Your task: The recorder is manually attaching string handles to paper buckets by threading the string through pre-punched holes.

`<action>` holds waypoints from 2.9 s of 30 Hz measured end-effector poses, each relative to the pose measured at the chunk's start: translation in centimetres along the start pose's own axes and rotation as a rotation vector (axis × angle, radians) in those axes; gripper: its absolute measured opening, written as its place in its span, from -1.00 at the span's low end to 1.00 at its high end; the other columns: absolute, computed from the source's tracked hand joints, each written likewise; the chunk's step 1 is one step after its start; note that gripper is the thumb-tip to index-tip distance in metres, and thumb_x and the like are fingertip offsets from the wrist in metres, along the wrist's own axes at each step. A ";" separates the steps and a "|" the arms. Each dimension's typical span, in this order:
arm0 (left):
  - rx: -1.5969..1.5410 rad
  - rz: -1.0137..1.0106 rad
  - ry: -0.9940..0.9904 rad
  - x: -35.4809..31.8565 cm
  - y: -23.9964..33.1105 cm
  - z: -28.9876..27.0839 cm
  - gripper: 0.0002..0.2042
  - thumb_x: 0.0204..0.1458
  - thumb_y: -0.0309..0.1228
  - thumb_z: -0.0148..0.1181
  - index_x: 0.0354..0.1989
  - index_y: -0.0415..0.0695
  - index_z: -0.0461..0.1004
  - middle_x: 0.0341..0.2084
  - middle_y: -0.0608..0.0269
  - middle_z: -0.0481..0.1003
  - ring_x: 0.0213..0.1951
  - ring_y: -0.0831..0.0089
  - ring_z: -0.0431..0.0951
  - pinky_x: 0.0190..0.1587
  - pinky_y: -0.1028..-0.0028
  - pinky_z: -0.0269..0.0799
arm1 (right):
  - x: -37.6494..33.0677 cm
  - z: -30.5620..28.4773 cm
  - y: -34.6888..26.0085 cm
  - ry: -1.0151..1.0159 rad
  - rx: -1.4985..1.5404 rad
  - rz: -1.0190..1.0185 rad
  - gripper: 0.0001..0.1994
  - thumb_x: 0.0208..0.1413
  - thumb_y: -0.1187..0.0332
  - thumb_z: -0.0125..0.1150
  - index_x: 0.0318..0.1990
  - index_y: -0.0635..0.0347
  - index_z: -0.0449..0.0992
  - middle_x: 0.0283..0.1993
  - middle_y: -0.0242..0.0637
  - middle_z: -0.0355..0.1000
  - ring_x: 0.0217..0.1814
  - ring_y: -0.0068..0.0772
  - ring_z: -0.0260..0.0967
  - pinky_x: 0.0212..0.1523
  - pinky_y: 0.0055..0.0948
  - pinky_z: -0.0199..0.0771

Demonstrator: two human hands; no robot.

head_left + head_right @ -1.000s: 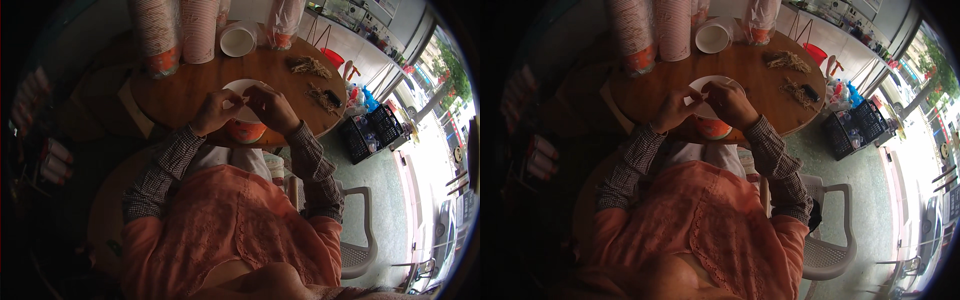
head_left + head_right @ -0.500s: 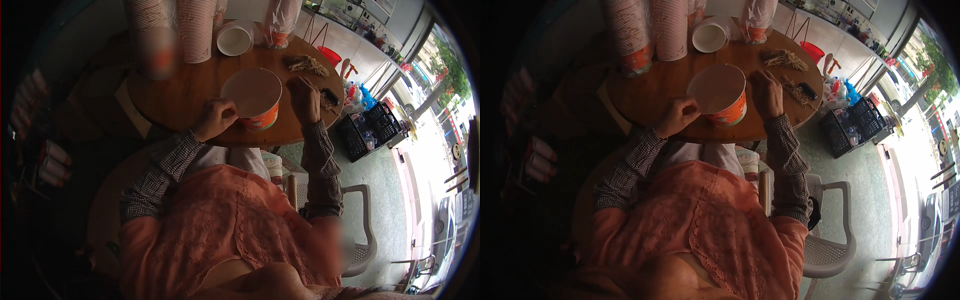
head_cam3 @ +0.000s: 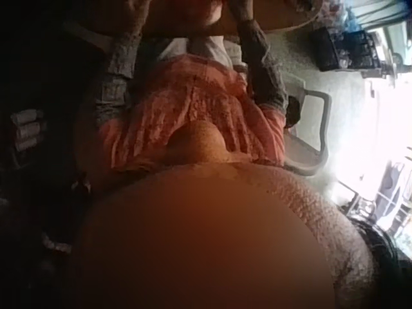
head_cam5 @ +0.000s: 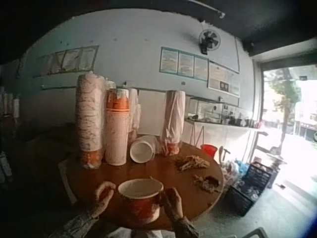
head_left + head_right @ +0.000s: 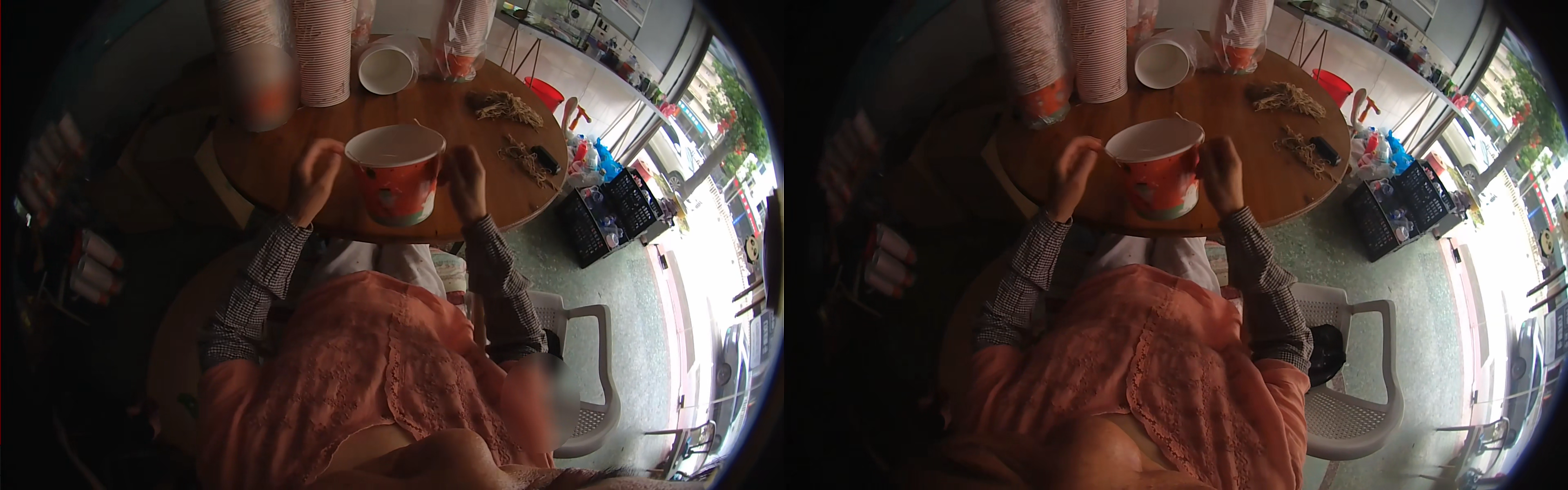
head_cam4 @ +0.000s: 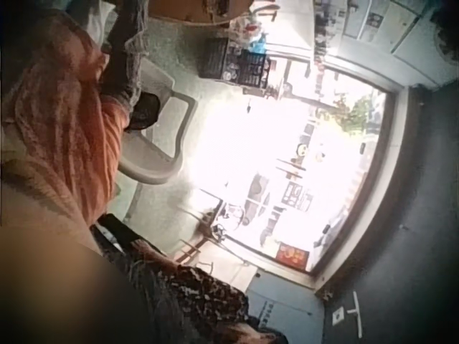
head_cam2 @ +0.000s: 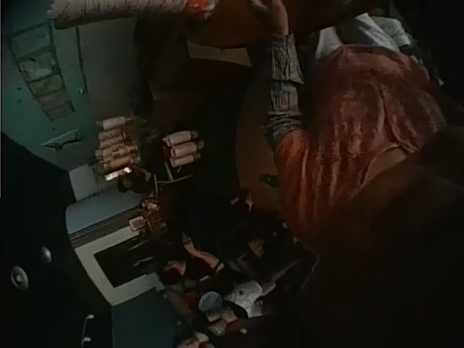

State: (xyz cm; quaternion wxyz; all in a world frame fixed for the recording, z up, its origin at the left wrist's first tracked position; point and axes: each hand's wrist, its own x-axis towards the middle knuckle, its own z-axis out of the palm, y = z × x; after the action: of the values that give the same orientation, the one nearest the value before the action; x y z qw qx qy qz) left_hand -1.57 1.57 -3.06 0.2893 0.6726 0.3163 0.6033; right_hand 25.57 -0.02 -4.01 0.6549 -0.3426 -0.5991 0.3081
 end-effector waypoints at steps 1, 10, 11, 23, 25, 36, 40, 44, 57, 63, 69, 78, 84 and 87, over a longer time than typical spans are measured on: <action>0.001 0.003 -0.002 -0.3 0.1 0.0 -0.92 0.09 -0.52 0.05 -0.26 -0.19 0.42 -0.31 0.28 0.44 -0.19 0.51 0.43 -0.05 0.54 0.30 | -0.5 0.7 0.0 0.002 0.001 -0.002 -0.91 0.23 0.43 0.00 -0.30 0.23 0.31 -0.44 -0.37 0.37 -0.47 -0.65 0.32 -0.49 -0.64 0.35; 0.282 0.483 -0.024 -4.5 3.9 2.2 -0.84 0.00 -0.59 0.09 -0.22 -0.19 0.43 -0.29 0.11 0.45 -0.21 0.21 0.46 -0.13 0.36 0.36 | -2.7 2.3 -1.3 -0.077 0.015 -0.068 -0.96 0.22 0.51 -0.03 -0.24 0.29 0.33 -0.34 -0.29 0.41 -0.30 -0.54 0.38 -0.23 -0.56 0.41; 0.280 0.481 -0.025 -4.5 4.0 2.3 -0.84 0.00 -0.59 0.09 -0.22 -0.19 0.43 -0.29 0.11 0.45 -0.21 0.21 0.46 -0.13 0.36 0.36 | -3.1 2.3 -1.4 -0.076 0.013 -0.067 -0.96 0.22 0.51 -0.03 -0.24 0.29 0.33 -0.34 -0.29 0.41 -0.30 -0.54 0.38 -0.23 -0.56 0.41; 0.593 0.569 -0.280 -2.9 5.9 4.7 -0.85 -0.06 -0.51 0.21 -0.29 -0.18 0.45 -0.38 0.19 0.44 -0.27 0.22 0.46 -0.19 0.33 0.38 | -7.2 1.1 -1.0 -0.294 -0.732 -0.324 -0.86 -0.01 0.53 0.19 -0.26 0.24 0.44 0.11 -0.11 0.31 0.08 -0.07 0.33 0.01 -0.28 0.38; 0.723 0.557 -0.297 -2.2 5.6 5.9 -0.85 -0.07 -0.49 0.22 -0.32 -0.17 0.44 -0.41 0.21 0.43 -0.30 0.24 0.45 -0.21 0.32 0.38 | -6.9 1.2 -0.6 -0.318 -0.837 -0.384 -0.83 0.00 0.53 0.19 -0.22 0.24 0.43 0.09 -0.12 0.32 0.06 -0.11 0.35 -0.02 -0.32 0.40; 0.921 0.623 -0.357 0.2 4.9 5.7 -0.93 -0.06 -0.44 0.07 -0.41 -0.13 0.43 -0.45 0.24 0.41 -0.34 0.35 0.46 -0.25 0.39 0.44 | -3.0 -0.9 3.8 -0.197 0.406 0.592 -0.79 0.18 0.40 0.08 -0.05 0.21 0.41 -0.14 -0.34 0.47 -0.19 -0.47 0.47 -0.22 -0.50 0.50; 0.943 0.631 -0.539 2.9 5.3 4.5 -0.91 -0.05 -0.48 0.02 -0.39 -0.12 0.46 -0.41 0.17 0.39 -0.30 0.29 0.48 -0.24 0.35 0.46 | -1.7 -0.4 4.8 -0.118 0.438 0.534 -0.78 0.20 0.39 0.05 -0.05 0.27 0.39 -0.10 -0.27 0.45 -0.21 -0.48 0.46 -0.19 -0.51 0.49; 0.755 0.504 -0.522 8.8 3.2 1.9 -0.84 -0.04 -0.54 0.01 -0.33 -0.13 0.51 -0.43 0.12 0.39 -0.33 0.18 0.50 -0.25 0.30 0.44 | -1.1 0.3 5.4 -0.076 0.357 0.435 -0.83 0.19 0.41 0.05 -0.11 0.27 0.42 -0.15 -0.29 0.46 -0.25 -0.50 0.45 -0.23 -0.52 0.50; -0.230 0.388 0.227 39.6 1.9 -3.5 -0.82 0.09 -0.58 0.02 -0.15 -0.22 0.48 -0.26 0.21 0.51 -0.19 0.42 0.49 -0.15 0.47 0.44 | 2.1 -2.4 8.6 -0.019 0.048 0.295 -0.89 0.17 0.50 0.03 -0.21 0.34 0.45 -0.26 -0.24 0.49 -0.34 -0.52 0.45 -0.29 -0.54 0.50; -0.434 0.286 0.420 53.2 -2.2 -11.2 -0.77 0.09 -0.49 0.05 -0.07 -0.23 0.44 -0.14 0.07 0.46 -0.11 0.28 0.46 -0.05 0.37 0.40 | 3.0 -1.0 9.3 -0.117 0.005 0.308 -0.89 0.17 0.53 0.01 -0.23 0.34 0.46 -0.31 -0.28 0.48 -0.35 -0.55 0.44 -0.31 -0.57 0.47; -0.387 0.176 0.643 55.6 -4.4 -8.7 -0.76 0.12 -0.60 -0.08 -0.06 -0.18 0.42 -0.19 0.08 0.47 -0.18 0.24 0.48 -0.03 0.42 0.39 | 3.2 -1.9 10.5 -0.118 -0.029 0.437 -0.89 0.15 0.52 0.04 -0.24 0.32 0.47 -0.36 -0.33 0.46 -0.33 -0.60 0.39 -0.31 -0.57 0.43; -0.144 0.254 0.703 59.7 -7.5 -15.6 -0.73 0.08 -0.61 -0.07 -0.03 -0.20 0.40 -0.13 0.03 0.44 -0.13 0.19 0.45 0.01 0.36 0.36 | 2.4 -1.5 9.5 -0.338 -0.112 0.479 -0.89 0.15 0.50 0.06 -0.23 0.32 0.48 -0.38 -0.29 0.48 -0.33 -0.59 0.41 -0.29 -0.56 0.44; -0.002 0.301 0.720 61.5 -8.0 -15.8 -0.71 0.06 -0.62 -0.06 -0.02 -0.21 0.38 -0.10 0.00 0.41 -0.10 0.15 0.43 0.04 0.32 0.34 | 2.2 -1.3 8.8 -0.424 -0.127 0.585 -0.88 0.12 0.52 0.05 -0.21 0.33 0.47 -0.35 -0.19 0.51 -0.29 -0.48 0.49 -0.27 -0.51 0.47; 0.048 0.321 0.724 59.8 -9.5 -14.0 -0.69 0.05 -0.63 -0.06 -0.01 -0.22 0.37 -0.08 -0.01 0.40 -0.08 0.13 0.42 0.05 0.30 0.33 | 2.2 -1.2 9.0 -0.436 -0.147 0.596 -0.87 0.12 0.50 0.06 -0.20 0.33 0.47 -0.35 -0.17 0.51 -0.28 -0.44 0.51 -0.27 -0.50 0.48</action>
State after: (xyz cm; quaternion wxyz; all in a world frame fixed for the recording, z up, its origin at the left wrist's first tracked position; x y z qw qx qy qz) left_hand -11.95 54.03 28.67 0.0452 0.4641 0.3027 0.8312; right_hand 27.03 6.80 -10.14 0.3674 -0.4744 -0.6187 0.5071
